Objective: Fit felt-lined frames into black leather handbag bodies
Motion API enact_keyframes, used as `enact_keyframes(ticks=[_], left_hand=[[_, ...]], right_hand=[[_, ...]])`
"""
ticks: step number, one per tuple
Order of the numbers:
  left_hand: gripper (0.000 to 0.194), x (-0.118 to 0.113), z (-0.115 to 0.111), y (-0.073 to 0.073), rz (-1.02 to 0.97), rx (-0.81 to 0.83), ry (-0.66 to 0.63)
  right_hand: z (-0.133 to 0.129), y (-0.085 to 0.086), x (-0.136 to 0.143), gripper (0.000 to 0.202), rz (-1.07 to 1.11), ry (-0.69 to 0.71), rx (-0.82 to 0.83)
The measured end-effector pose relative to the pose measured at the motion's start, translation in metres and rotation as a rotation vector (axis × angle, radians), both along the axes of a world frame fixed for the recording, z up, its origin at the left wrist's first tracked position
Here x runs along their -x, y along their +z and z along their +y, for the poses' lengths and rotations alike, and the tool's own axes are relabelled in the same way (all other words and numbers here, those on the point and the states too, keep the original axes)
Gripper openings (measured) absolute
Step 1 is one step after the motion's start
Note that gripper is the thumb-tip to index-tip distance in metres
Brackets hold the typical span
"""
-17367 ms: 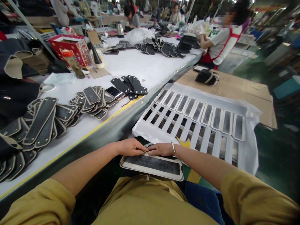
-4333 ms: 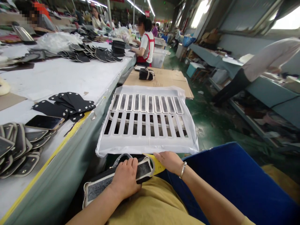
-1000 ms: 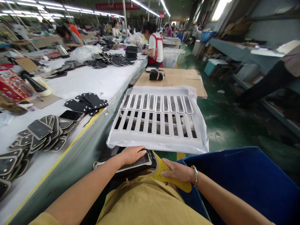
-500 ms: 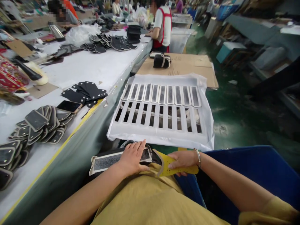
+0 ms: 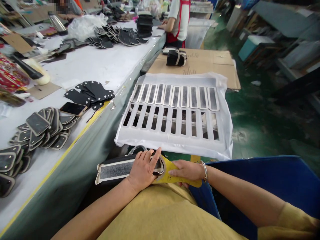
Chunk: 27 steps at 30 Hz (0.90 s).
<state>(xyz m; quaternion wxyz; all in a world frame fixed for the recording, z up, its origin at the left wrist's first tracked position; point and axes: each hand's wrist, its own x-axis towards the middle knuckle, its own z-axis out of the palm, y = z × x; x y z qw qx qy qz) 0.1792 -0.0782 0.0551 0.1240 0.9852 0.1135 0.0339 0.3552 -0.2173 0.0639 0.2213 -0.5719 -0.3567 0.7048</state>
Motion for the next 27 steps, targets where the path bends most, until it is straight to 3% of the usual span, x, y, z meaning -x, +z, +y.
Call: enact_keyframes(ticks=[7,10,15,23,27], left_hand=[[0.089,0.005,0.003,0.001,0.025,-0.029,-0.057],[0.079,0.007,0.005,0.0,0.03,-0.104,-0.1],[0.066,0.005,0.002,-0.004,-0.013,-0.19,-0.057],[0.073,0.009,0.011,-0.005,-0.019,-0.128,-0.129],[0.09,0.011,0.017,-0.003,0.031,-0.036,-0.192]], right_hand=[[-0.002,-0.005,0.009,0.038,0.065,-0.071,0.004],[-0.001,-0.004,0.015,0.035,0.091,-0.112,0.014],[-0.003,-0.005,0.024,0.031,0.043,-0.208,0.033],[-0.007,-0.014,0.037,0.031,0.029,-0.337,0.017],[-0.008,-0.019,0.04,0.035,0.071,-0.387,-0.073]])
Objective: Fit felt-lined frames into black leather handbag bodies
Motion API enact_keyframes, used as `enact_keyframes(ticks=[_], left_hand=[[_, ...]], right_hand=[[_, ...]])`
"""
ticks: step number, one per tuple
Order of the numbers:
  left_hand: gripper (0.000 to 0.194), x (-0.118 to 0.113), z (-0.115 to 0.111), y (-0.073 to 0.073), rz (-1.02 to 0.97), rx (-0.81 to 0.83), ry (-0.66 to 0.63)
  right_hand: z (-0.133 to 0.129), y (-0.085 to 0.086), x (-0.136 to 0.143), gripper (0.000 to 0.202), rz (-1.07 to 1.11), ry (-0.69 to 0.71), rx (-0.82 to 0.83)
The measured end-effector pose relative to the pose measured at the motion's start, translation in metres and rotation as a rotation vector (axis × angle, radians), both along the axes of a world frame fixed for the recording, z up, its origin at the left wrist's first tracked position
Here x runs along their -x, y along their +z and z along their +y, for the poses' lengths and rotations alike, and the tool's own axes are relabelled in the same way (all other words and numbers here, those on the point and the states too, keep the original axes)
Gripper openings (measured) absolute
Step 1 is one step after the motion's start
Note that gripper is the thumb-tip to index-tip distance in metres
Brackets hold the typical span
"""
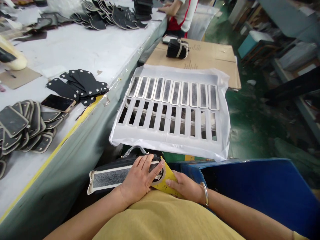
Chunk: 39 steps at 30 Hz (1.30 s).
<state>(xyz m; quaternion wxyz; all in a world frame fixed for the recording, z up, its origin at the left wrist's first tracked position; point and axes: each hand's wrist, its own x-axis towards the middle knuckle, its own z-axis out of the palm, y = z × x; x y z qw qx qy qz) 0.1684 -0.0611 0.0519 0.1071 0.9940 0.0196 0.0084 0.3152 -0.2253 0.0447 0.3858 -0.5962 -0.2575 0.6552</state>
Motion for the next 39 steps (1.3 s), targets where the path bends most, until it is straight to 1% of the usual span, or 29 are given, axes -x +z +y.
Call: enact_keyframes(ticks=[2,4,6,8,10,15,18,22,25,28,29,30,31,32,34,36,37,39], left_hand=[[0.1,0.0,0.003,0.001,0.002,0.047,-0.006],[0.108,-0.001,0.006,0.001,-0.021,0.125,-0.003],[0.108,-0.002,0.008,0.0,-0.048,0.207,0.017],[0.103,-0.004,0.01,-0.001,-0.059,0.253,0.045],[0.1,-0.006,0.011,-0.002,-0.057,0.26,0.06],[0.102,-0.011,0.012,-0.006,-0.064,0.271,0.069],[0.097,-0.012,0.013,-0.007,-0.072,0.277,0.079],[0.094,-0.01,0.013,-0.008,-0.099,0.282,0.084],[0.099,-0.006,0.011,-0.007,-0.126,0.268,0.097],[0.108,-0.003,0.006,-0.004,-0.13,0.203,0.101],[0.109,-0.002,0.004,-0.002,-0.116,0.173,0.105],[0.108,-0.001,0.002,0.0,-0.096,0.14,0.116],[0.106,-0.001,0.0,0.002,-0.071,0.109,0.136],[0.103,-0.001,-0.001,0.005,-0.045,0.085,0.16],[0.097,-0.002,-0.004,0.01,-0.002,0.068,0.204],[0.093,-0.003,-0.004,0.012,0.03,0.09,0.23],[0.091,-0.003,-0.004,0.012,0.037,0.106,0.236],[0.089,-0.002,-0.004,0.011,0.03,0.122,0.246]], right_hand=[[0.0,-0.002,0.0,0.04,0.006,-0.018,-0.033],[0.002,-0.002,-0.002,0.044,-0.013,-0.008,-0.05],[0.005,0.0,-0.004,0.046,-0.047,0.036,-0.047],[0.008,0.001,-0.007,0.049,-0.055,0.068,-0.06],[0.01,0.002,-0.011,0.05,-0.028,0.08,-0.086],[0.02,0.004,-0.022,0.051,-0.02,0.151,-0.119],[0.029,0.005,-0.028,0.05,-0.056,0.221,-0.094],[0.038,-0.001,-0.029,0.044,-0.139,0.298,-0.104],[0.035,-0.002,-0.028,0.04,-0.23,0.33,-0.092],[0.018,0.009,-0.032,0.041,-0.182,0.34,0.022],[0.009,0.015,-0.034,0.041,-0.17,0.315,0.041],[0.0,0.021,-0.036,0.04,-0.183,0.253,0.032],[-0.008,0.028,-0.037,0.037,-0.209,0.154,-0.002],[-0.013,0.034,-0.036,0.033,-0.228,0.013,-0.061],[-0.016,0.043,-0.028,0.027,-0.18,-0.353,-0.211],[-0.004,0.047,-0.013,0.024,-0.031,-0.683,-0.338],[0.006,0.046,-0.004,0.022,0.04,-0.793,-0.389],[0.028,0.043,0.014,0.021,0.105,-0.913,-0.464]])
